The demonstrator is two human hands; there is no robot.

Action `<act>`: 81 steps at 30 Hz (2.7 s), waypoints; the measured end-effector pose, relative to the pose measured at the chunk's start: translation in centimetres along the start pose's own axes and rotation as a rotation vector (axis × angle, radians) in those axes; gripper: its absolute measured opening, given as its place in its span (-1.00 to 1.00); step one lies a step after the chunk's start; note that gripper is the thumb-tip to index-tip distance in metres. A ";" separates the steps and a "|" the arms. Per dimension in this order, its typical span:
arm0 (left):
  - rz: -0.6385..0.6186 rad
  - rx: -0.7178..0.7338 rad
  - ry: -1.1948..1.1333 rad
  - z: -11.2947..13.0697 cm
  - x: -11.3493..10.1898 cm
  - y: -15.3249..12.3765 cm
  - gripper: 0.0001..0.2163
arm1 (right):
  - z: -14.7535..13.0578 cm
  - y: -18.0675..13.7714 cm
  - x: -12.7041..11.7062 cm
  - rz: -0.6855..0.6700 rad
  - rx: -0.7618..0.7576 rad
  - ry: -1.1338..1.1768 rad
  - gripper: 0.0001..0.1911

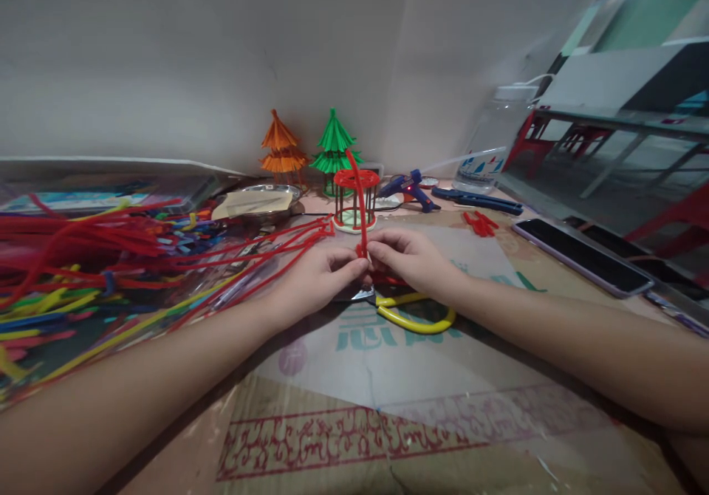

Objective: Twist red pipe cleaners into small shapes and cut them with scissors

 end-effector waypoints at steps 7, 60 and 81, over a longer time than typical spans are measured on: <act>-0.028 -0.005 0.012 -0.2 0.0 0.0 -0.70 | 0.3 -0.1 -0.1 0.041 0.033 -0.078 -0.81; -0.037 0.052 -0.094 -0.4 0.2 0.1 -0.84 | -0.3 -0.5 0.0 0.113 -0.040 -0.197 -0.79; -0.040 0.004 -0.105 -1.1 0.0 0.2 -0.75 | 0.0 -0.5 0.3 0.063 0.031 -0.136 -0.78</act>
Point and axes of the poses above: each hand's wrist, its own y-axis towards the middle knuckle, its own x-axis out of the palm, z = x × y, the point moved 3 cm from there along y, towards the middle knuckle, and after that the axes turned 14 degrees about x, right-handed, at the moved point
